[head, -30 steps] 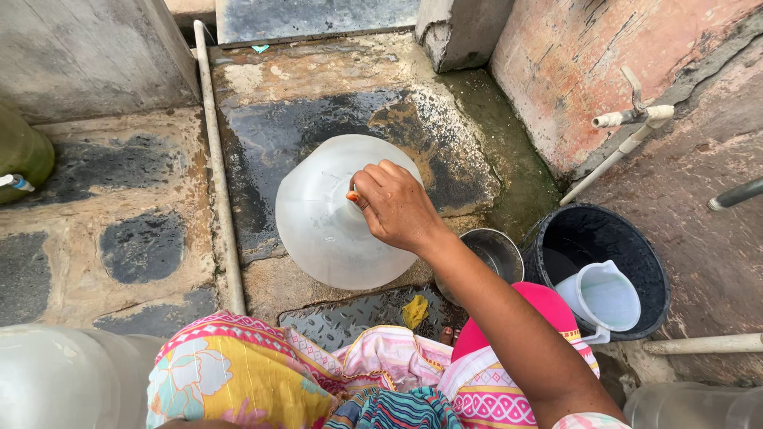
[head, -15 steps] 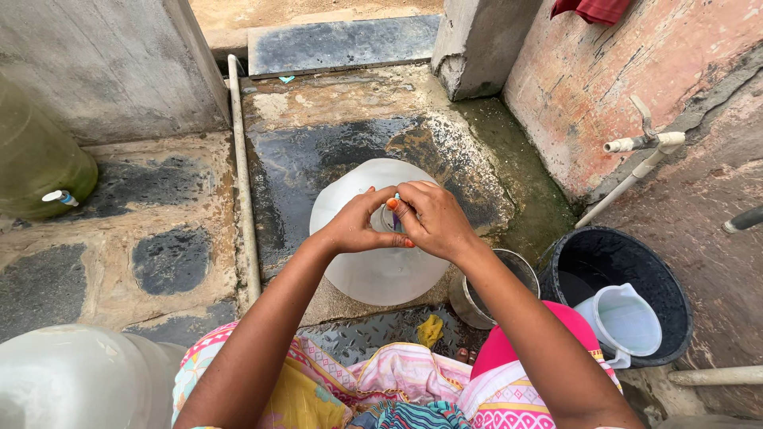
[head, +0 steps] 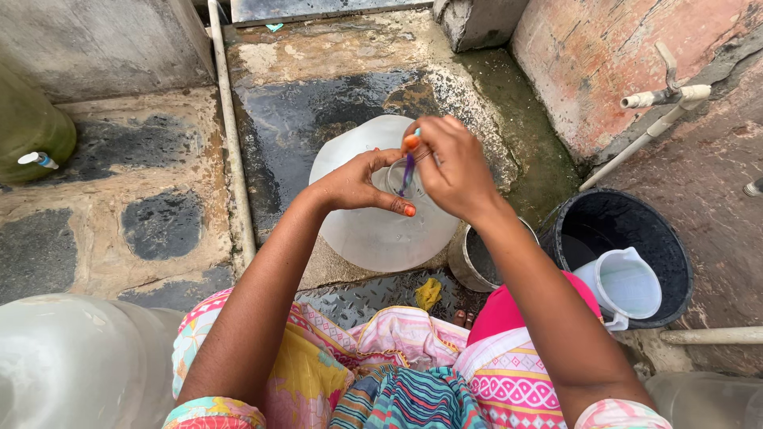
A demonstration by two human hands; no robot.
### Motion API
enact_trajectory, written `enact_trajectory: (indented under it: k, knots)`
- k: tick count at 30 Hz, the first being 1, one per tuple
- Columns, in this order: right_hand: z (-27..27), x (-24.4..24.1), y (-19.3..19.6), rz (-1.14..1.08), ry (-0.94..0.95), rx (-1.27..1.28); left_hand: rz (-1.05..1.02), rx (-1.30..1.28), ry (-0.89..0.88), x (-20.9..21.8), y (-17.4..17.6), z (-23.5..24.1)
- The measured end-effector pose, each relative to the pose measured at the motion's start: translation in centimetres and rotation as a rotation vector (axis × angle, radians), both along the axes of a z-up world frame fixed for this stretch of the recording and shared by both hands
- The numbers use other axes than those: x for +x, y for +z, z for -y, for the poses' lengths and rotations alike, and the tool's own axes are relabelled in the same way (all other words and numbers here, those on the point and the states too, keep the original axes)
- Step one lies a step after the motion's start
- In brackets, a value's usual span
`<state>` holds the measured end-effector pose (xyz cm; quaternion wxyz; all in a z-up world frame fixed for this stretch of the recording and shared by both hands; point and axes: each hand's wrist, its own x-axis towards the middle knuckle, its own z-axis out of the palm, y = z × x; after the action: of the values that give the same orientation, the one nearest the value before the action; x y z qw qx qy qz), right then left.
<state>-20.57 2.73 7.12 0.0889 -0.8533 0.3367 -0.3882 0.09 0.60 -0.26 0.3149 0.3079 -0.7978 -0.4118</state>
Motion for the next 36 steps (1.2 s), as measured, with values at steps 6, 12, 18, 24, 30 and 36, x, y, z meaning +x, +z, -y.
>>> enact_trajectory:
  k: [6, 12, 18, 24, 30, 36]
  knots:
    - [-0.5, -1.1, 1.8, 0.029, 0.025, 0.008, 0.018, 0.124, -0.014, 0.6, 0.5, 0.0]
    - [-3.6, -3.3, 4.9, 0.070, -0.001, -0.043, 0.052, 0.141, -0.040, 0.9, 0.9, 0.0]
    - [-0.4, 1.1, 0.5, -0.102, 0.059, -0.005, 0.124, 0.043, 0.039, 1.0, -0.4, 0.0]
    - [-3.8, -2.4, 4.1, 0.084, 0.105, -0.068, 0.023, 0.244, -0.053, 1.4, 0.0, -0.4]
    - [-2.5, -0.6, 2.2, 0.023, 0.104, -0.075, 0.191, 0.121, 0.048, 1.1, -0.3, -0.3]
    - [0.1, 0.2, -0.7, -0.147, 0.218, -0.023, 0.196, 0.126, 0.015, 0.8, -1.3, -0.4]
